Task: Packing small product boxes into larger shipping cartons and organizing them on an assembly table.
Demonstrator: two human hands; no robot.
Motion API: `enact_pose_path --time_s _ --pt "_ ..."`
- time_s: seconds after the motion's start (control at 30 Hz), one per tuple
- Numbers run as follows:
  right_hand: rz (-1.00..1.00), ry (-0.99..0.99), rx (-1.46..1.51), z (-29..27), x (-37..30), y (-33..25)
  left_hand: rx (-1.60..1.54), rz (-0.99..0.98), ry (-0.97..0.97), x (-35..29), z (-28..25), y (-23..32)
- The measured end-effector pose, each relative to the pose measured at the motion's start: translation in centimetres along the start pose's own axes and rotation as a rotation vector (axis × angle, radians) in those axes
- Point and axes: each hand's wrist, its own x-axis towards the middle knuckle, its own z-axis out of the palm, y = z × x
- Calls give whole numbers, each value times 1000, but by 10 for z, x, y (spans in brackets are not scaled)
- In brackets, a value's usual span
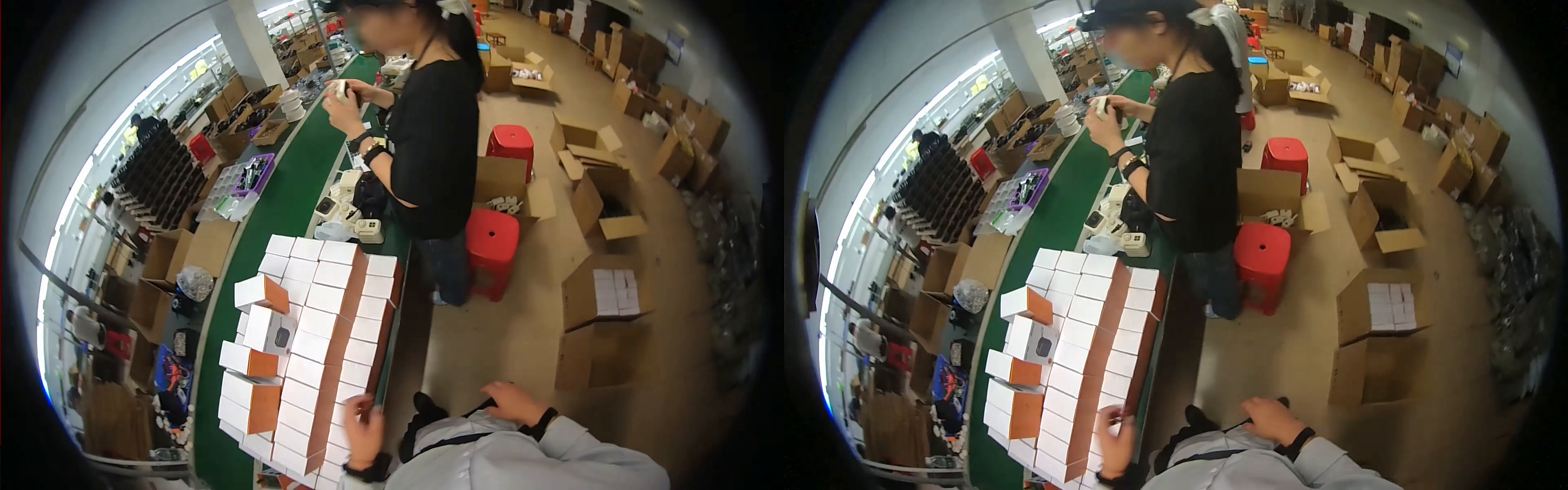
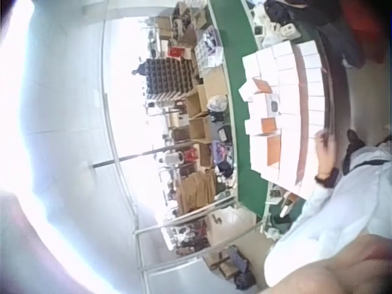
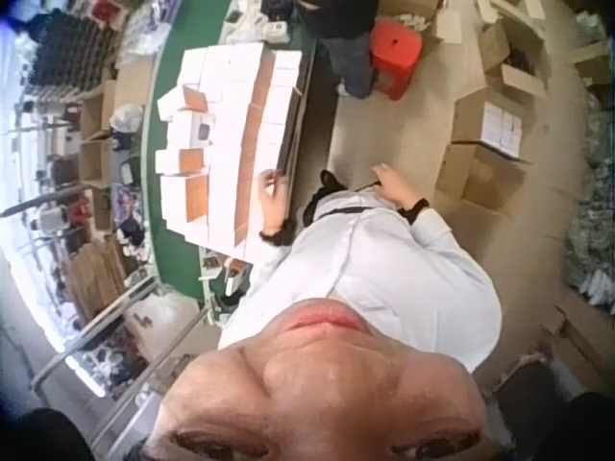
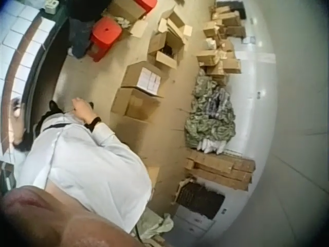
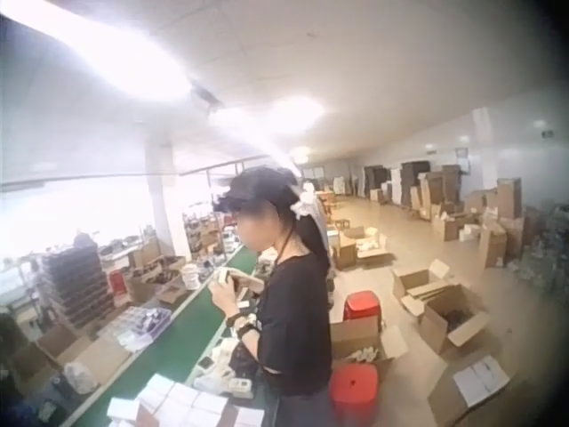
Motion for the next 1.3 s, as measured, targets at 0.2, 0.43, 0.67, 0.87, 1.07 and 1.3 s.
enact_pose_path --time_s 0.2,0.43,0.67,0.87,1.07,1.3 --pt "191 52 49 -33 -66 69 -7 -122 -702 4 167 -45" --pt "507 604 339 -45 -177 165 57 -501 -755 31 268 -44" --pt "683 775 759 -34 -254 231 360 -55 -1246 70 489 39" --pt "836 996 1241 -35 -256 363 446 513 -1590 35 797 72" --pt "1418 1361 1498 149 -269 615 736 412 -2133 -157 1087 -48" --pt "1728 1248 2315 276 -153 782 1562 355 -1610 -181 1205 -263"
